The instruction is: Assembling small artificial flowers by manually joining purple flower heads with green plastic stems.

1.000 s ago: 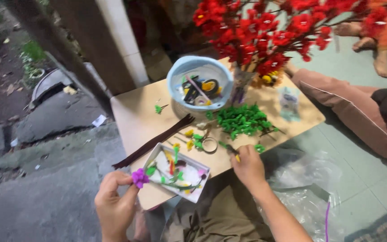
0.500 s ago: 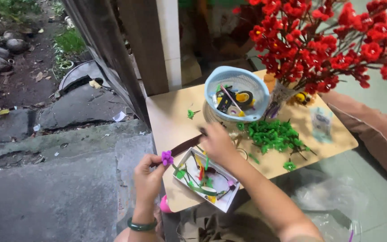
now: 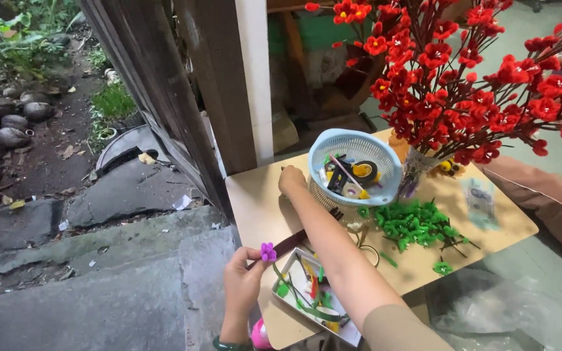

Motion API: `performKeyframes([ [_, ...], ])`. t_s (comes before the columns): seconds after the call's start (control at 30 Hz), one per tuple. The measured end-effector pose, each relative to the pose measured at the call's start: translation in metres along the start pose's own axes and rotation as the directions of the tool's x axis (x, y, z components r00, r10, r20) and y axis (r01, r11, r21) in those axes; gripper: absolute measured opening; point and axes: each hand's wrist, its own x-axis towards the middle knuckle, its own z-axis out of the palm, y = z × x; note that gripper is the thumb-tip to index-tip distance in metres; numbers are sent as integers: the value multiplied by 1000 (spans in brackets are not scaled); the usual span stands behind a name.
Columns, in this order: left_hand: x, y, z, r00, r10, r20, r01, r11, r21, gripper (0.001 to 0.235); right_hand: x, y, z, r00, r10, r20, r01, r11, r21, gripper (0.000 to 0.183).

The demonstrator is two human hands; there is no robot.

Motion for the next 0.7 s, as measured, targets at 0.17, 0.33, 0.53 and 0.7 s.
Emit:
performKeyframes([
  [0.17, 4, -13, 11, 996, 89, 4, -88, 991, -102, 9, -23, -5, -9, 996, -63, 67, 59, 996, 61, 43],
  [0.33, -2, -13, 18, 993, 108, 57, -107, 994, -22, 3, -68, -13, -40, 974, -223, 37, 215, 964, 153, 38],
  [0.53, -6, -22, 25, 989, 110, 101, -100, 990, -99, 19, -142, 2, -86, 922, -386, 20, 312, 774, 551, 42],
  [0.7, -26, -28, 36, 981, 135, 141, -96, 963, -253, 6, -203, 73, -94, 806, -578, 124, 47, 271, 961, 35],
])
